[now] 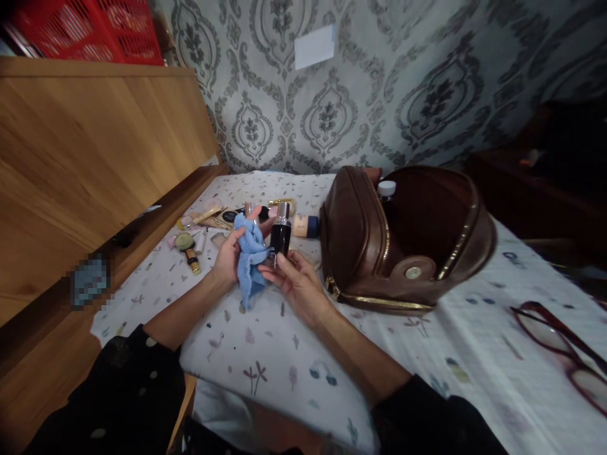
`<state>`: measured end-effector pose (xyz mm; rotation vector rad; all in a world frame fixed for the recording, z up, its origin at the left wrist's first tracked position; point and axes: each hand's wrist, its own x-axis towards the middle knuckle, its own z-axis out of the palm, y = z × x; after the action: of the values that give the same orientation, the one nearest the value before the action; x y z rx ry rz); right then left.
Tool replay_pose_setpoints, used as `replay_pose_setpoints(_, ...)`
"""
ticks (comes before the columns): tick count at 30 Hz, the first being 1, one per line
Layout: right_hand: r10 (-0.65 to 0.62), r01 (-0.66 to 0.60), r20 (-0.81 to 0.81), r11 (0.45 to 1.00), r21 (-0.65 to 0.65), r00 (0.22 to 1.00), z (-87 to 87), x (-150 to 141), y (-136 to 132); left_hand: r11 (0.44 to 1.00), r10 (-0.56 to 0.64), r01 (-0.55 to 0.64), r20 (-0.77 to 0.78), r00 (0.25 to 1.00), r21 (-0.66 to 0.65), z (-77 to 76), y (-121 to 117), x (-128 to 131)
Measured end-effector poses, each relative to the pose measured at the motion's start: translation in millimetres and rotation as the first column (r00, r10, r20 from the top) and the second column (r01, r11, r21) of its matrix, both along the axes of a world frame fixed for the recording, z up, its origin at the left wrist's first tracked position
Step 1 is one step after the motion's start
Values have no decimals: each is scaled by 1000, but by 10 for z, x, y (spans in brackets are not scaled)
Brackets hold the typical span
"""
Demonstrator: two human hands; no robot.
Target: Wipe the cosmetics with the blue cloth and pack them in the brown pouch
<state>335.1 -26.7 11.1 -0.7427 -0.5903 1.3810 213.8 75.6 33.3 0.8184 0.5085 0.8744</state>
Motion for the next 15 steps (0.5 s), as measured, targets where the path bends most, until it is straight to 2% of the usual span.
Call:
replay_pose_setpoints(4, 13, -14, 33, 1000, 15, 999, 31, -21, -18, 999, -31, 32, -15, 999, 42, 10, -28, 9)
replay_pose_setpoints(7, -39, 37, 46, 998, 52, 998, 45, -22, -9, 998, -52, 51, 20, 998, 47, -7, -3, 28)
replay_pose_setpoints(9, -89, 83, 63, 993, 84, 994, 49, -4, 10, 996, -61, 60, 14, 998, 58, -59, 49, 38)
replay_pose_setpoints(13, -160, 149, 79, 981, 128, 984, 43, 50, 50, 987, -77, 93, -120, 990, 130, -200, 166, 26)
replay_pose_setpoints(15, -179, 168, 81, 978, 122, 981, 37, 69, 57, 991, -54, 72, -154, 987, 114, -246, 204, 15)
